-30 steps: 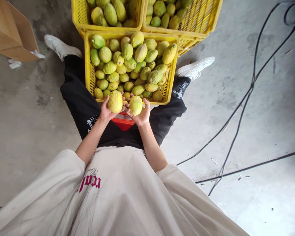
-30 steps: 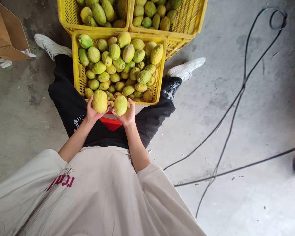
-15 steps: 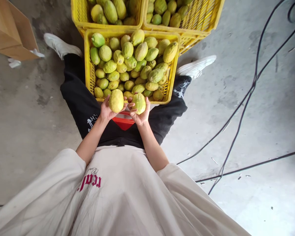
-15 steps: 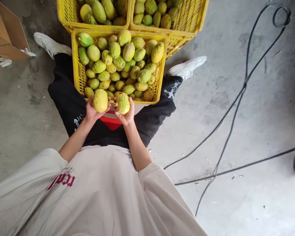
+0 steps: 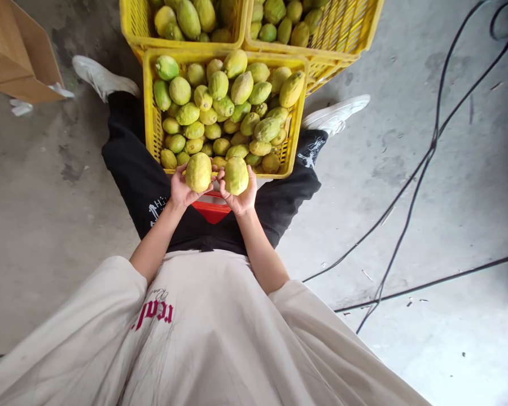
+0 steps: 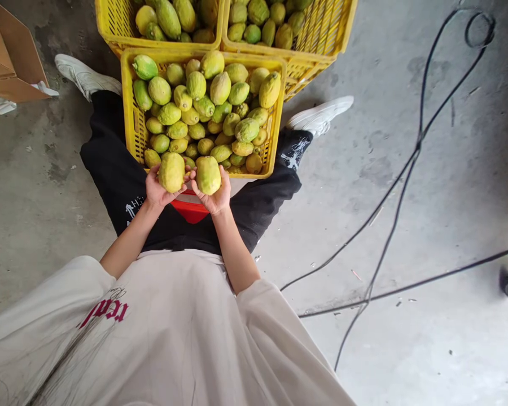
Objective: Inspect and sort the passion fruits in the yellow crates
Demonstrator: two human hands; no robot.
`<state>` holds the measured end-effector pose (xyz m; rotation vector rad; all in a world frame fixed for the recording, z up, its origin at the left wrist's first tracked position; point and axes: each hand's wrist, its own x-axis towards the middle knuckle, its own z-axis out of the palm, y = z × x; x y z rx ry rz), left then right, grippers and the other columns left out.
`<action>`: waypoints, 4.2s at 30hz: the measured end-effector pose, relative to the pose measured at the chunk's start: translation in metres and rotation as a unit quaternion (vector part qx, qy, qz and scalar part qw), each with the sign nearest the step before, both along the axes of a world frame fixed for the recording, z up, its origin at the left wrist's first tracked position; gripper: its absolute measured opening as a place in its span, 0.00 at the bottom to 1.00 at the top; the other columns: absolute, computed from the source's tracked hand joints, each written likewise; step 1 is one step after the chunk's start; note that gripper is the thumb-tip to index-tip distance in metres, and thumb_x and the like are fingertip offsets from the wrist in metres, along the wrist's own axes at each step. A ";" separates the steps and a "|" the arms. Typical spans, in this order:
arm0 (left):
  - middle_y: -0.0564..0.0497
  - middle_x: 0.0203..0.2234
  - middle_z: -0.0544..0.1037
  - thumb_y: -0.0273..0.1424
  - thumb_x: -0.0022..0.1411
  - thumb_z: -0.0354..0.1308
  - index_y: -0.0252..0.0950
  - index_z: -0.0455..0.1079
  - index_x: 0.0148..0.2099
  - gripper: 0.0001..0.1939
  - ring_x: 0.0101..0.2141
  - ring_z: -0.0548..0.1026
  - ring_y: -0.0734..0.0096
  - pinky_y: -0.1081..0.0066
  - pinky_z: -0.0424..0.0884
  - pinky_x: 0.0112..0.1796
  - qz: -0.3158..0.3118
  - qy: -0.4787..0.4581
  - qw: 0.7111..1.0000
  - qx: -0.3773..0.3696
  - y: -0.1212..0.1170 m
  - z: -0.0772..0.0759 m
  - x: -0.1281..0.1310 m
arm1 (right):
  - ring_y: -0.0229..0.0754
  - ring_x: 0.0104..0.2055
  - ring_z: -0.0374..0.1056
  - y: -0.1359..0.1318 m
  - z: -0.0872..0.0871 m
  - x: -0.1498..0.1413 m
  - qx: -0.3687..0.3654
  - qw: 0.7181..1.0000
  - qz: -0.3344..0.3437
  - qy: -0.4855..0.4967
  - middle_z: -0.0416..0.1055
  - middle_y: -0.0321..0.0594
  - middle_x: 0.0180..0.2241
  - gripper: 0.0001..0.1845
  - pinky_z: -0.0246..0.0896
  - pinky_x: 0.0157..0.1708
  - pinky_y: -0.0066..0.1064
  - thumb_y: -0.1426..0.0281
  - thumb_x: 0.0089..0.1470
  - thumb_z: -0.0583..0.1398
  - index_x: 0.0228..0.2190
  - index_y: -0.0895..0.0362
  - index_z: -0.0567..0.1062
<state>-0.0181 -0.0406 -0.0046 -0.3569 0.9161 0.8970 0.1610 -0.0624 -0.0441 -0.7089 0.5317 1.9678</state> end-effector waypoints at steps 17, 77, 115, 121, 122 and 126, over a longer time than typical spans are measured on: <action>0.33 0.58 0.91 0.45 0.89 0.38 0.35 0.68 0.84 0.36 0.59 0.92 0.40 0.56 0.93 0.45 0.019 0.026 0.999 -0.004 0.000 -0.003 -0.001 | 0.48 0.48 0.85 0.004 0.010 -0.007 -0.021 0.995 -0.072 -0.064 0.87 0.46 0.47 0.20 0.90 0.47 0.38 0.58 0.77 0.55 0.55 0.54 0.81; 0.33 0.60 0.89 0.51 0.89 0.45 0.42 0.71 0.82 0.33 0.48 0.94 0.44 0.64 0.89 0.32 0.006 0.005 1.000 -0.011 -0.003 -0.006 0.000 | 0.42 0.33 0.78 0.004 0.007 -0.002 -0.018 0.999 0.002 -0.049 0.83 0.36 0.38 0.16 0.78 0.27 0.26 0.50 0.75 0.63 0.49 0.49 0.79; 0.35 0.66 0.87 0.48 0.90 0.42 0.41 0.73 0.80 0.33 0.63 0.89 0.39 0.54 0.92 0.48 0.009 0.035 0.999 0.006 0.001 -0.005 0.000 | 0.50 0.46 0.83 0.003 0.004 -0.001 -0.008 0.997 -0.018 -0.070 0.88 0.44 0.46 0.24 0.86 0.42 0.40 0.62 0.70 0.55 0.59 0.52 0.81; 0.36 0.51 0.91 0.51 0.90 0.40 0.37 0.76 0.77 0.35 0.41 0.93 0.48 0.67 0.84 0.27 -0.010 0.031 0.999 0.006 -0.002 -0.013 -0.003 | 0.47 0.41 0.79 0.000 -0.004 0.000 -0.024 0.998 0.000 -0.058 0.83 0.41 0.40 0.18 0.87 0.41 0.36 0.53 0.71 0.60 0.50 0.51 0.80; 0.37 0.49 0.91 0.51 0.90 0.38 0.39 0.77 0.77 0.36 0.36 0.91 0.52 0.68 0.81 0.24 -0.016 0.029 0.999 0.012 -0.003 -0.013 -0.003 | 0.46 0.40 0.78 -0.001 -0.005 0.000 -0.021 0.998 0.005 -0.055 0.82 0.41 0.39 0.17 0.87 0.39 0.35 0.53 0.71 0.61 0.49 0.51 0.80; 0.42 0.46 0.90 0.53 0.89 0.39 0.48 0.77 0.78 0.35 0.27 0.86 0.59 0.69 0.75 0.20 -0.026 0.031 0.999 0.022 -0.004 -0.013 0.000 | 0.46 0.40 0.78 -0.002 -0.008 0.002 0.016 0.998 0.015 -0.053 0.82 0.39 0.40 0.12 0.85 0.36 0.32 0.55 0.69 0.64 0.46 0.49 0.79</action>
